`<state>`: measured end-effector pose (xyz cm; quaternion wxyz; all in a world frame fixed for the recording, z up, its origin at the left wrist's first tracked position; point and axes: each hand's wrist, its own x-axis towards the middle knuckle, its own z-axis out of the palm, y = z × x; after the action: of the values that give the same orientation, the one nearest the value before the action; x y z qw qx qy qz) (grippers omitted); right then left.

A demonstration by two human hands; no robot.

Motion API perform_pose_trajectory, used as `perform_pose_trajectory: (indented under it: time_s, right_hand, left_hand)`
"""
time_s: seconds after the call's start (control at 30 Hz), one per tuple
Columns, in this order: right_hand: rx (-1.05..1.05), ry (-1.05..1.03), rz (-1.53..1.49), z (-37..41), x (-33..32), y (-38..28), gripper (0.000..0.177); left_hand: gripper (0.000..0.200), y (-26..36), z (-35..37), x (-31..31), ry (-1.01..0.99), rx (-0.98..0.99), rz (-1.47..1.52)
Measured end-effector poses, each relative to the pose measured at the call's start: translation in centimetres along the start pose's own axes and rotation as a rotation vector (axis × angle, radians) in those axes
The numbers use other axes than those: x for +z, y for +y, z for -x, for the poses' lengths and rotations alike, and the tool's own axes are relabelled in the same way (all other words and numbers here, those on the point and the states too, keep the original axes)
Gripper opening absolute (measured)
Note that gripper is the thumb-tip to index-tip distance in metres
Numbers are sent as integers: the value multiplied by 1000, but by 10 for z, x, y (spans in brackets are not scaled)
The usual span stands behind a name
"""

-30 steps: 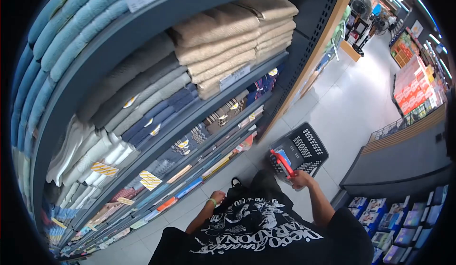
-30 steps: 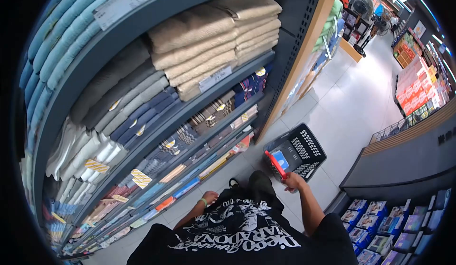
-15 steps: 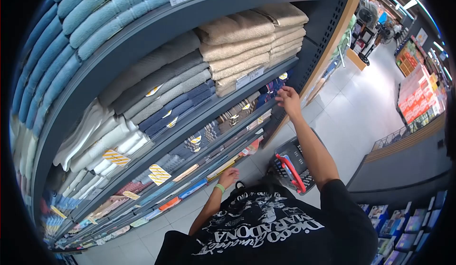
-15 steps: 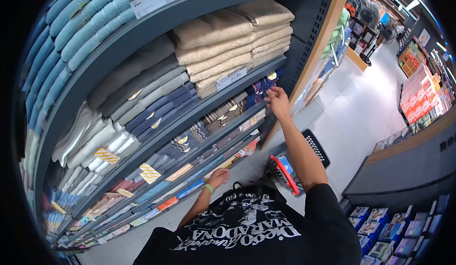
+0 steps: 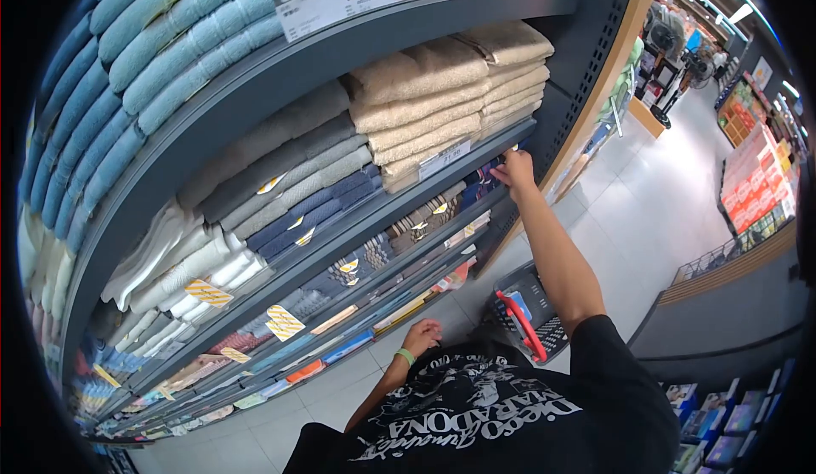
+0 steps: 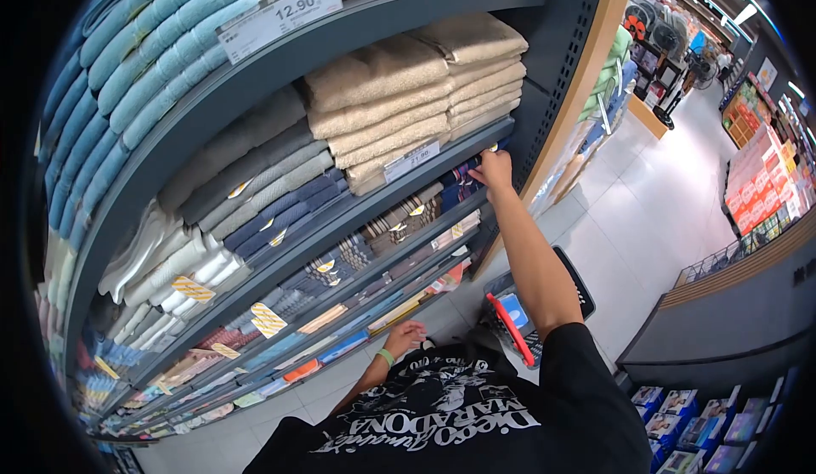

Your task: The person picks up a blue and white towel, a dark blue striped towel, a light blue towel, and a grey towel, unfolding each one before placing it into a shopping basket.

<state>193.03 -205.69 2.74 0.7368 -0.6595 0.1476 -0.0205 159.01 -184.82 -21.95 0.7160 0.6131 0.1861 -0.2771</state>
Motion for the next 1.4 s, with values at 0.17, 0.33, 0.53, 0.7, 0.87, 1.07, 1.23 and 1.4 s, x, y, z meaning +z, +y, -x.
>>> perform_pose_trajectory:
  time_s: [0.17, 0.33, 0.53, 0.7, 0.87, 1.07, 1.23, 1.4]
  right_hand:
    - [63, 60, -40, -5, 11, -1, 47]
    - [-10, -18, -336, 11, 4, -6, 35]
    - [-23, -8, -546, 40, -42, 7, 33]
    - [-116, -8, -594, 81, -101, 29, 36]
    - [60, -88, -579, 159, -158, 34, 41]
    - [193, -219, -564, 208, -184, 60, 44]
    - [186, -397, -661, 204, -186, 41, 46]
    - [157, -350, -332, 187, -164, 5, 40]
  left_hand:
    - [21, 12, -7, 10, -64, -11, -33]
    - [21, 50, -2, 14, -37, 62, -47]
    - [22, 76, -7, 26, -49, 90, 22]
    - [25, 110, -5, 44, -141, 70, 129]
    - [30, 136, -11, 70, -289, 23, 317]
    - [45, 177, -20, 105, -462, -128, 666]
    - [60, 218, 1, 113, -614, 66, 602]
    - [78, 237, 16, 100, -648, 222, 657]
